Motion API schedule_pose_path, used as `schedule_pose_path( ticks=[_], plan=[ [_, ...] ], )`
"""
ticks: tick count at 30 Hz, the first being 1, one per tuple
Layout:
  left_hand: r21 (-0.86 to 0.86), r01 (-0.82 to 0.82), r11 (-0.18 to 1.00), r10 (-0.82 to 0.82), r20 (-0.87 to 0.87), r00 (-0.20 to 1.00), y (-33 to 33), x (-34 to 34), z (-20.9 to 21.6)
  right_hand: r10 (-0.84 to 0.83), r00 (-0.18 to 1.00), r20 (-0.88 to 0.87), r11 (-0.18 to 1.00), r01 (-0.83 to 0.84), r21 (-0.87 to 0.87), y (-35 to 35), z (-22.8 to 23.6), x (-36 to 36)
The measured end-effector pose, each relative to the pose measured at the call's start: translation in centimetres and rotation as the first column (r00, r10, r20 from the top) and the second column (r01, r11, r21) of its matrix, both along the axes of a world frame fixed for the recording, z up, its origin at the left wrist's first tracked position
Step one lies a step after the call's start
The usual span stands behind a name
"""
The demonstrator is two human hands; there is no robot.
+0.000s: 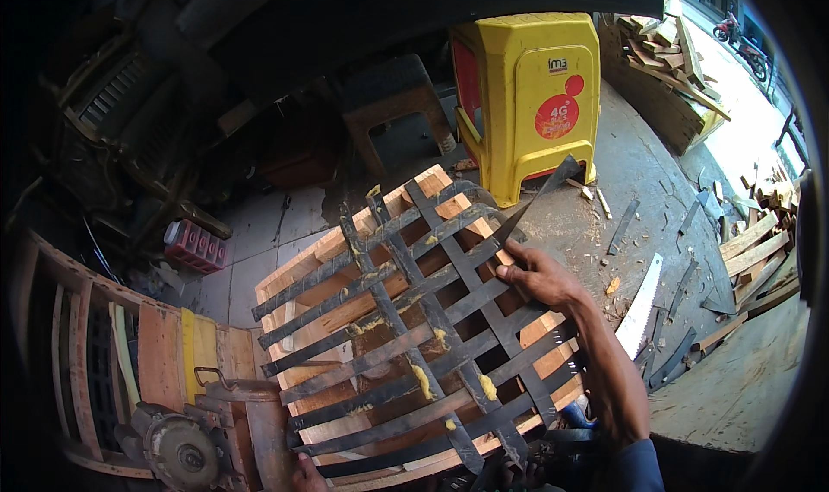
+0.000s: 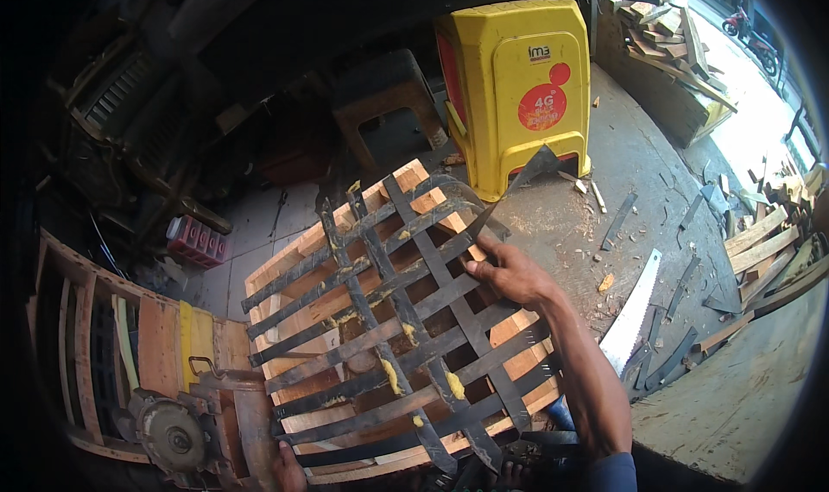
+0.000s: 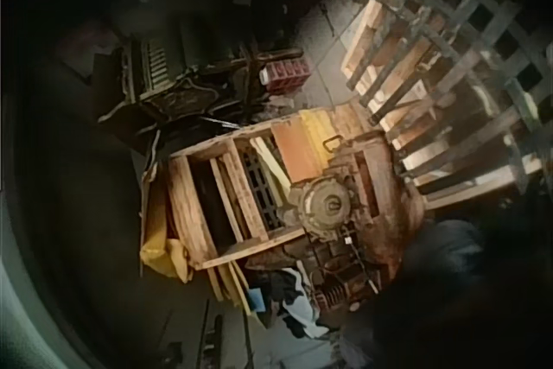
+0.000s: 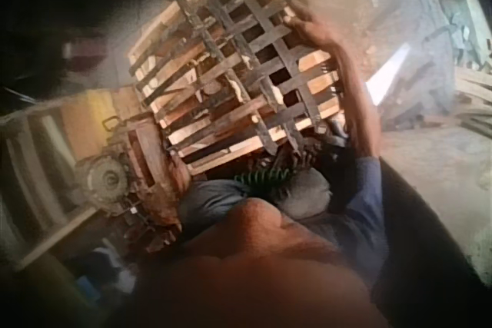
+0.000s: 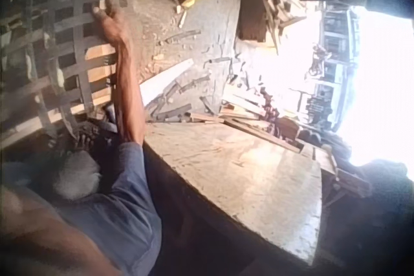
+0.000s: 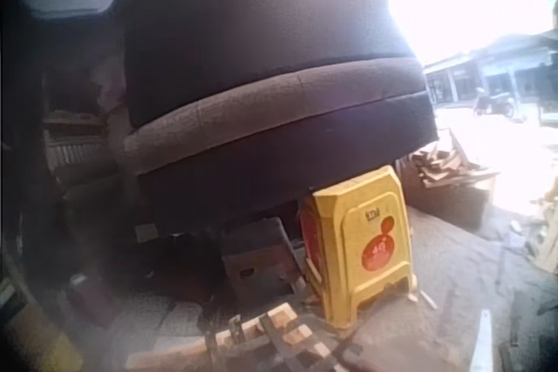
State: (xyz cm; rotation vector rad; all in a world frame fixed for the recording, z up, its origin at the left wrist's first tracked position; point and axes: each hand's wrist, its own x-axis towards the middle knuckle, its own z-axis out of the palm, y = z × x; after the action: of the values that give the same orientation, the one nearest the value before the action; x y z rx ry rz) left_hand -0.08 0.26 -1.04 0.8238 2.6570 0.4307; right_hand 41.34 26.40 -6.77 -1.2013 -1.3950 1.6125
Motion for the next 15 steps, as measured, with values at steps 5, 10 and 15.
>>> schedule_pose_path(
  ticks=[5, 10, 15],
  plan=[
    [0.053, 0.054, 0.997, -0.057, 0.062, 0.996, 1.1, 0.7, 0.6, 0.043, 0.723, 0.69, 0.979, -0.169, 0.116, 6.9, 3.4, -3.3],
    [0.051, 0.027, 0.998, -0.042, 0.327, 0.944, -1.4, 1.5, -0.3, -0.523, 0.717, 0.462, 0.788, 0.2, 0.582, -4.5, 6.0, -4.1],
    [0.095, 0.089, 0.991, -0.13, 0.764, 0.632, -2.0, 4.0, 0.0, -0.706, 0.583, 0.402, 0.688, 0.429, 0.585, -13.6, -1.4, -9.2]
  ],
)
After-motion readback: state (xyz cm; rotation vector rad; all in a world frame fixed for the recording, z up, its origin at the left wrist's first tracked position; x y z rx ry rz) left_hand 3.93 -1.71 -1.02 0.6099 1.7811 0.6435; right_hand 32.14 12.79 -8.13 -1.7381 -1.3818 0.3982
